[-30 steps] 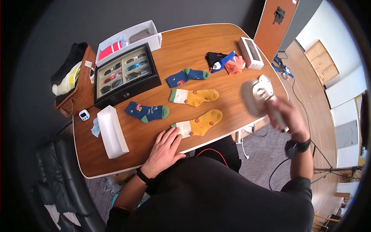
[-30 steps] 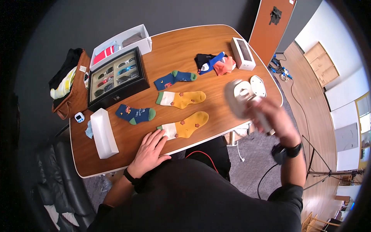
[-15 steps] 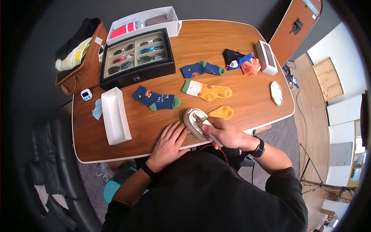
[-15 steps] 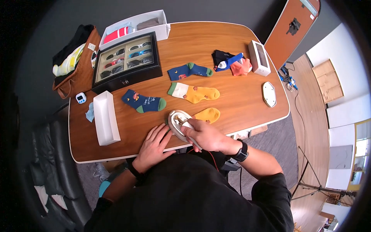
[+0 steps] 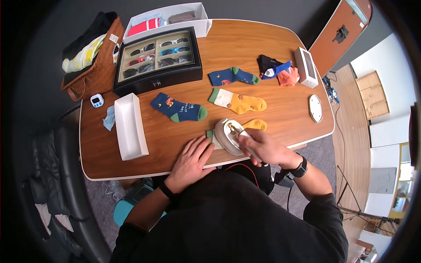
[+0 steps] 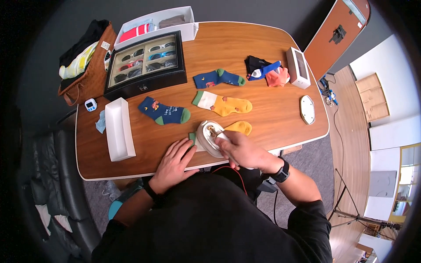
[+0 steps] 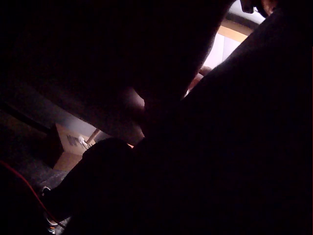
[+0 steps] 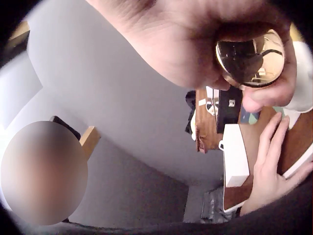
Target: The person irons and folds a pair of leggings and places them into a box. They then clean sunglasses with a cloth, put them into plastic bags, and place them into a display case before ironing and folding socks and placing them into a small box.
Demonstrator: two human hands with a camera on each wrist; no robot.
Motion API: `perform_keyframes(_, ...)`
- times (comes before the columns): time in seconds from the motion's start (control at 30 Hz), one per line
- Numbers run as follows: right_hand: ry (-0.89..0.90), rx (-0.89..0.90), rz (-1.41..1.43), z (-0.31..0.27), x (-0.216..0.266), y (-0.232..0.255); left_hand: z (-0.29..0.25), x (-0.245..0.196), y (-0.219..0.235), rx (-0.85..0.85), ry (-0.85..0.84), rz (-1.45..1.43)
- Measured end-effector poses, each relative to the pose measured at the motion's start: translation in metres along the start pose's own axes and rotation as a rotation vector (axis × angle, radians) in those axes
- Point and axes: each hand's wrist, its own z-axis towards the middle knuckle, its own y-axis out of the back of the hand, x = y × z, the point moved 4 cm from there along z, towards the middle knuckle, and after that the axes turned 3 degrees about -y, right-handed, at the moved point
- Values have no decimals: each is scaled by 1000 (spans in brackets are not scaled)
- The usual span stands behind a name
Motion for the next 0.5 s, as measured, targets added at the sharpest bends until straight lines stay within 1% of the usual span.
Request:
perform_keyframes(0.07,-7,-60,-31,-1,-1,5,2,0,0,-8,4,0)
perform_keyframes(0.23,20,-65,-39,-3,-5,14,2,-1,-1,19,17,13)
perform_keyframes(0.3,-22,-51,29,-7,-6,19,0,-1,0,26,31,14)
perform_keyframes(0.4,21,-71,-48,-13,-14,17,3,-2,-1,34,24,31)
perform_keyframes(0.43,-62,-53,-31,-15,-15,22,2,-3,-2,56,15,53)
perform_keyframes(0.5,-45,-98,-16,-18,-20,27,1,-3,-3,59,7,57)
